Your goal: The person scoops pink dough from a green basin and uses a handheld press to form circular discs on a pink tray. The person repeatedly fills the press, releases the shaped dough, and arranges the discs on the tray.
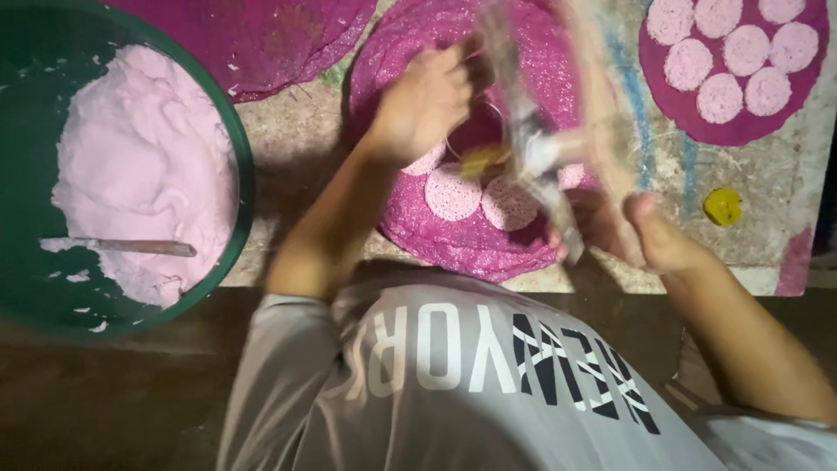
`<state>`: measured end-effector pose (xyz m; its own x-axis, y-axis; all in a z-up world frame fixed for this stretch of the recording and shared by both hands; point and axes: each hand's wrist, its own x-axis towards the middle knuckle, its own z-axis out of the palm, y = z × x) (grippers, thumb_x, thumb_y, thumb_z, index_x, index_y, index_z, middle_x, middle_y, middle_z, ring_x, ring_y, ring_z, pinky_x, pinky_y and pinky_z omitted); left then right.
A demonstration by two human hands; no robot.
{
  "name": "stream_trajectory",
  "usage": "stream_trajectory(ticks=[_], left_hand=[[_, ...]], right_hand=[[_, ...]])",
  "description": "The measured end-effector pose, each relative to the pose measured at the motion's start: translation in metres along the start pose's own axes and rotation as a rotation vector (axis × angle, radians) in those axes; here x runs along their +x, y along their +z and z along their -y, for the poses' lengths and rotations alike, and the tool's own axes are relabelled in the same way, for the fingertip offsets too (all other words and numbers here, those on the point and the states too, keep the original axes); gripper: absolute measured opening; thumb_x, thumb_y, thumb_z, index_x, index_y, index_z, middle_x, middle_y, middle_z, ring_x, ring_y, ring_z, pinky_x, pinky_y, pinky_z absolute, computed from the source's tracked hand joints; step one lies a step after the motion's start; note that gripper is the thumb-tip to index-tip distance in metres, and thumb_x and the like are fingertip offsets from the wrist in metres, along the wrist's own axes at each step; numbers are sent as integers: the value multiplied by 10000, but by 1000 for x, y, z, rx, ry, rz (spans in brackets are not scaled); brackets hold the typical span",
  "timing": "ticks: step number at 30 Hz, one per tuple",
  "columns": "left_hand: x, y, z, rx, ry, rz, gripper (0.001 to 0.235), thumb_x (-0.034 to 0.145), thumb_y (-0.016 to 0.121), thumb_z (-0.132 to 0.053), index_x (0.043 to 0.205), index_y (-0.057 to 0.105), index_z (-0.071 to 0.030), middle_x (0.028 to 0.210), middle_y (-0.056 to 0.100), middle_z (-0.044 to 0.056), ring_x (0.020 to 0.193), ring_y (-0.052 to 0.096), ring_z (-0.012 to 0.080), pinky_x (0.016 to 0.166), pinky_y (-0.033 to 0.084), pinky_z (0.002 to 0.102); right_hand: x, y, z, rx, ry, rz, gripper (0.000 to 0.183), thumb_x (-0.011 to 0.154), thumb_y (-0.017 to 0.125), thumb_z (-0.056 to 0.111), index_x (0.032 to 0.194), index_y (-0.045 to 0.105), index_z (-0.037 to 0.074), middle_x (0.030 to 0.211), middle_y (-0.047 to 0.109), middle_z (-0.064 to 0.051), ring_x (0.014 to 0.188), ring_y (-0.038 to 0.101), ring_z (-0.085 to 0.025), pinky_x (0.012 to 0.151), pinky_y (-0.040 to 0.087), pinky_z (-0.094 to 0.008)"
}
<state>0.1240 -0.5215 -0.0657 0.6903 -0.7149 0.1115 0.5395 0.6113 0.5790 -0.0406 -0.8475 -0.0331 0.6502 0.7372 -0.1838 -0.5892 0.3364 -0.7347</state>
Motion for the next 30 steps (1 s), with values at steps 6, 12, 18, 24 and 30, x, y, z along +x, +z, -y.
stream_trajectory(ticks=[6, 12, 18, 24, 30], left_hand=[[42, 14, 2, -313, 302, 450, 645, 940, 598, -473, 1484, 503, -140, 1318, 627, 70, 1324, 569, 244, 1185, 395, 411], [77, -23, 16, -386, 513, 202, 302, 1017, 487, -339, 1154, 625, -108, 1008, 612, -11, 995, 599, 148, 1047, 437, 370], [74, -68, 22, -570, 638, 240, 290, 1069, 417, -358, 1024, 601, -138, 955, 627, -12, 960, 626, 162, 1008, 502, 368], [64, -97, 20, -673, 615, 345, 223, 1067, 485, -316, 1009, 604, -137, 945, 645, -6, 946, 640, 152, 964, 545, 318], [74, -82, 52, -773, 585, 229, 250, 996, 565, -381, 960, 582, -134, 885, 610, -11, 888, 613, 145, 922, 513, 299]], right_hand=[[7, -1, 16, -211, 560, -426, 892, 895, 324, 686, 1494, 418, 32, 1268, 598, -208, 1184, 621, -319, 1053, 519, -449], [30, -28, 94, -763, 785, -505, 864, 929, 176, 680, 1371, 562, 46, 1141, 696, -208, 1054, 683, -345, 938, 549, -480], [92, 8, 101, -1028, 839, -363, 908, 925, 62, 713, 1247, 610, 65, 997, 715, -159, 953, 696, -264, 873, 601, -436], [123, 30, 94, -1075, 921, -426, 961, 903, 88, 775, 1086, 720, 75, 856, 729, -150, 818, 701, -265, 794, 548, -417], [108, 30, 97, -1019, 928, -554, 929, 935, 157, 773, 1042, 693, 22, 799, 707, -158, 765, 699, -278, 731, 570, -449]])
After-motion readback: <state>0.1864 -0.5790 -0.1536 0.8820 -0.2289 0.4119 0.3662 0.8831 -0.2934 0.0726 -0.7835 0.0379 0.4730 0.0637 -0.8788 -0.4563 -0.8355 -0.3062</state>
